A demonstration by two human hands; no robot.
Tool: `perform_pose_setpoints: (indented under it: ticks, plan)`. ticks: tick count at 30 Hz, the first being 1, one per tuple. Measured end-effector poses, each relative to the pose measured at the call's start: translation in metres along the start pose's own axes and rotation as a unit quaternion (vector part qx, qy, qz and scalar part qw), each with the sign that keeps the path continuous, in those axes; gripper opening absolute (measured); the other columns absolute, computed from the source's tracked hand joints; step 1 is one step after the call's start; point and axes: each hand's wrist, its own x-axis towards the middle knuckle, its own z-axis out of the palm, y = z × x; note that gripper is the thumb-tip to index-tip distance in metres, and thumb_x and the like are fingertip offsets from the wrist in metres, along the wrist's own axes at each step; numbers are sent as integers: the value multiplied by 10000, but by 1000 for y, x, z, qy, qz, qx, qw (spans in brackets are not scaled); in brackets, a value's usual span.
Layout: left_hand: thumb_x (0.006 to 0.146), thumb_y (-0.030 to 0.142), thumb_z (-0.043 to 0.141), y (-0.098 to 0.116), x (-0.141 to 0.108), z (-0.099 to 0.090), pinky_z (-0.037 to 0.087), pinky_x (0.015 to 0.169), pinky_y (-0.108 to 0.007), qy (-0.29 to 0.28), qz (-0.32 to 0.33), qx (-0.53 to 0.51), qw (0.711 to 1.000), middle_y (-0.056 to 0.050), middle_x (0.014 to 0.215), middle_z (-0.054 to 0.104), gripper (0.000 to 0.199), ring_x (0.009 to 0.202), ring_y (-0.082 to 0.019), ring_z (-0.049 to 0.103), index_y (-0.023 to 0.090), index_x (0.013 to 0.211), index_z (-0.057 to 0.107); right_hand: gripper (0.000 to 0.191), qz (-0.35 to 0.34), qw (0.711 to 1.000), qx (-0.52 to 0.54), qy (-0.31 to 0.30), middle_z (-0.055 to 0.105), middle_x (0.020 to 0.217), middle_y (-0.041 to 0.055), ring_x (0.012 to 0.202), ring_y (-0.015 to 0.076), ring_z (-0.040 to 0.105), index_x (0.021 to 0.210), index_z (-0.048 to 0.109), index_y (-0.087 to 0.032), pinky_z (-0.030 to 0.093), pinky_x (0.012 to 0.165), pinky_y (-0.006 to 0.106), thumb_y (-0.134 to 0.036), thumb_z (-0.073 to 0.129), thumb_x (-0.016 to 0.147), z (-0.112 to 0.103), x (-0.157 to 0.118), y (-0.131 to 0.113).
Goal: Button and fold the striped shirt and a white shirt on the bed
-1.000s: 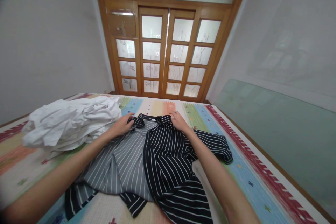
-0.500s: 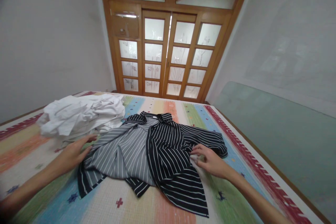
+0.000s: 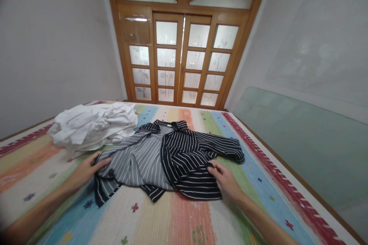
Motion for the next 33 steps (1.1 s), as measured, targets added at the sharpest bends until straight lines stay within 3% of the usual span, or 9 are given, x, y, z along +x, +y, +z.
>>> perform_pose_setpoints:
  ticks: [6, 11, 14, 16, 19, 22, 24, 29, 33]
  plan:
    - [578, 472, 763, 36, 20, -8, 547, 794, -286, 92, -70, -210, 971, -28, 900, 742, 549, 912, -222, 682, 193, 1039, 660, 276, 61, 983, 146, 88, 652, 785, 17, 809, 230, 655, 768, 535, -259, 560, 706, 330, -508, 646, 725, -17, 10, -9]
    - [757, 364, 692, 72, 32, -29, 546, 798, -261, 53, -108, -172, 978, -9, 940, 744, 537, 864, -160, 678, 162, 1242, 579, 242, 105, 971, 156, 148, 698, 800, 21, 779, 238, 688, 835, 580, -257, 579, 669, 349, -480, 631, 756, -46, 15, -28]
    - [760, 325, 706, 91, 34, -40, 565, 761, -276, 7, -148, -154, 977, -28, 951, 744, 585, 797, -156, 688, 120, 1281, 537, 227, 121, 967, 156, 159, 718, 809, 36, 752, 238, 696, 839, 618, -241, 576, 648, 345, -444, 656, 746, -65, 13, -40]
    - [716, 302, 743, 97, 35, -43, 571, 768, -284, -19, -146, -148, 978, -38, 972, 743, 644, 799, -164, 696, 112, 1291, 523, 221, 138, 972, 135, 134, 718, 789, 40, 732, 232, 691, 801, 639, -229, 567, 659, 341, -434, 676, 726, -73, 9, -45]
    - [632, 298, 799, 98, 37, -40, 572, 808, -302, -43, -104, -136, 984, -57, 1062, 728, 780, 864, -190, 702, 131, 1329, 493, 261, 146, 988, 47, 3, 691, 724, 32, 685, 219, 659, 695, 641, -221, 538, 640, 335, -478, 671, 723, -72, -3, -49]
    - [591, 322, 803, 95, 38, -23, 577, 828, -352, -120, -50, -119, 984, -72, 1178, 690, 841, 958, -241, 694, 203, 1361, 487, 336, 91, 978, -92, -165, 609, 604, 2, 584, 182, 575, 570, 592, -220, 475, 581, 307, -500, 648, 747, -55, -14, -47]
    - [596, 329, 779, 97, 37, -4, 554, 891, -374, -180, 4, -92, 979, -73, 1271, 644, 810, 1072, -269, 655, 235, 1354, 511, 371, 31, 958, -188, -213, 546, 540, -13, 534, 158, 512, 512, 546, -218, 436, 576, 294, -470, 638, 768, -40, -18, -45]
    - [700, 358, 690, 114, 20, 63, 390, 1088, -393, -287, 136, 62, 946, -52, 1457, 480, 733, 1316, -273, 470, 250, 1394, 481, 232, -95, 945, -302, -79, 619, 681, 12, 638, 175, 539, 695, 611, -223, 394, 622, 285, -403, 563, 835, -5, -11, -59]
    - [742, 377, 678, 124, -13, 114, 370, 1104, -390, -440, 158, 53, 882, -94, 1523, 371, 823, 1364, -269, 407, 221, 1479, 344, 279, -90, 961, -233, -120, 623, 692, 0, 634, 163, 576, 757, 598, -213, 403, 615, 270, -419, 473, 899, 20, 9, -76]
